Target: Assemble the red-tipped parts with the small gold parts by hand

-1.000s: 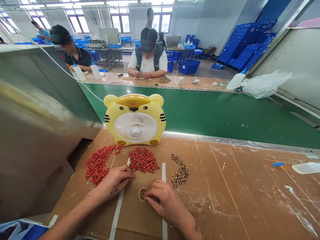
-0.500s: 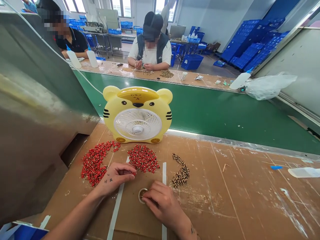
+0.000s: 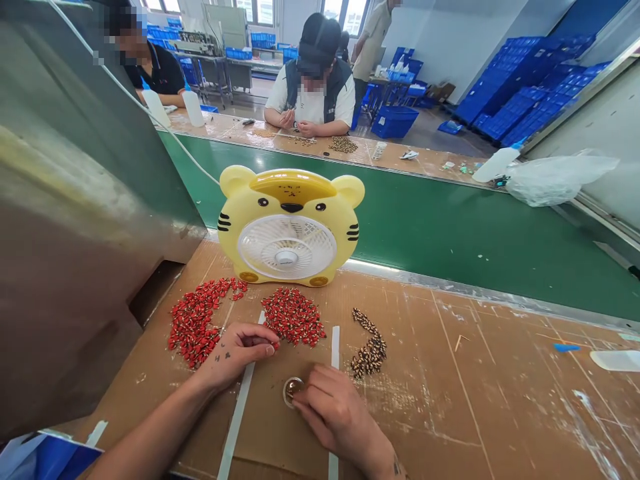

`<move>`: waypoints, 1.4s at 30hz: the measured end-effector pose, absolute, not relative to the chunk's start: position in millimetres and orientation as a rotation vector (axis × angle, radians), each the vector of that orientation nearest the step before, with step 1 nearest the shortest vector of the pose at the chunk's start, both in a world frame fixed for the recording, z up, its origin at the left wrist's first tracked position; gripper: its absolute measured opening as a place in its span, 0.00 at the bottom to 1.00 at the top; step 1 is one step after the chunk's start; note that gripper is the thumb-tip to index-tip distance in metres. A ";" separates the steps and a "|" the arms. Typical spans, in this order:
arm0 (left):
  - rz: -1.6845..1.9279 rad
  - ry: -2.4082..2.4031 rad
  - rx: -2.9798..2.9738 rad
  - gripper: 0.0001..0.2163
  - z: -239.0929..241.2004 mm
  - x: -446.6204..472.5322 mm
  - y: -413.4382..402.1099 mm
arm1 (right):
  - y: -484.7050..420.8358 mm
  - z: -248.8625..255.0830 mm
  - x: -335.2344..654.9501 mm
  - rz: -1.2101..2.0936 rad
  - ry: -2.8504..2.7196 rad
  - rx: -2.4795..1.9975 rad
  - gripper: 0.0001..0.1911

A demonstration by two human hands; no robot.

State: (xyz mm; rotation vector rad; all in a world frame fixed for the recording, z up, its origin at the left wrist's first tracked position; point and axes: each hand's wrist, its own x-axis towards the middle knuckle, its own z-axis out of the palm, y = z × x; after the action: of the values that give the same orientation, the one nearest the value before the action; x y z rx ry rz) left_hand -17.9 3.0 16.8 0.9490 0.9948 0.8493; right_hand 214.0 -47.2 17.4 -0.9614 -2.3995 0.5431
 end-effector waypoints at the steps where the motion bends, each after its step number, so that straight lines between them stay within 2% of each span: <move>1: 0.850 0.986 0.940 0.08 17.1 -17.8 2.7 | -47.2 16.8 214.3 0.534 -2.395 -0.968 0.07; 17: 0.822 0.948 0.948 0.08 19.8 -15.0 1.4 | -46.8 15.5 213.9 0.534 -2.372 -0.957 0.09; 25: 0.750 0.893 0.912 0.08 16.7 -13.5 0.4 | -44.8 25.7 221.2 0.757 -2.068 -0.997 0.06; 30: 0.721 0.885 0.893 0.08 15.2 -10.6 -2.6 | -42.6 34.2 213.2 0.688 -1.740 -1.068 0.07; 42: 0.704 0.883 0.927 0.08 13.3 -11.2 -1.9 | -39.0 34.3 203.3 0.678 -1.797 -1.087 0.06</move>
State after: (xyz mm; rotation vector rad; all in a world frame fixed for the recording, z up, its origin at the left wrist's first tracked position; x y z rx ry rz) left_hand -11.2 -1.9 13.3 0.9267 0.8832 0.7042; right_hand 203.3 -39.0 34.3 -1.0866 -1.7973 0.6779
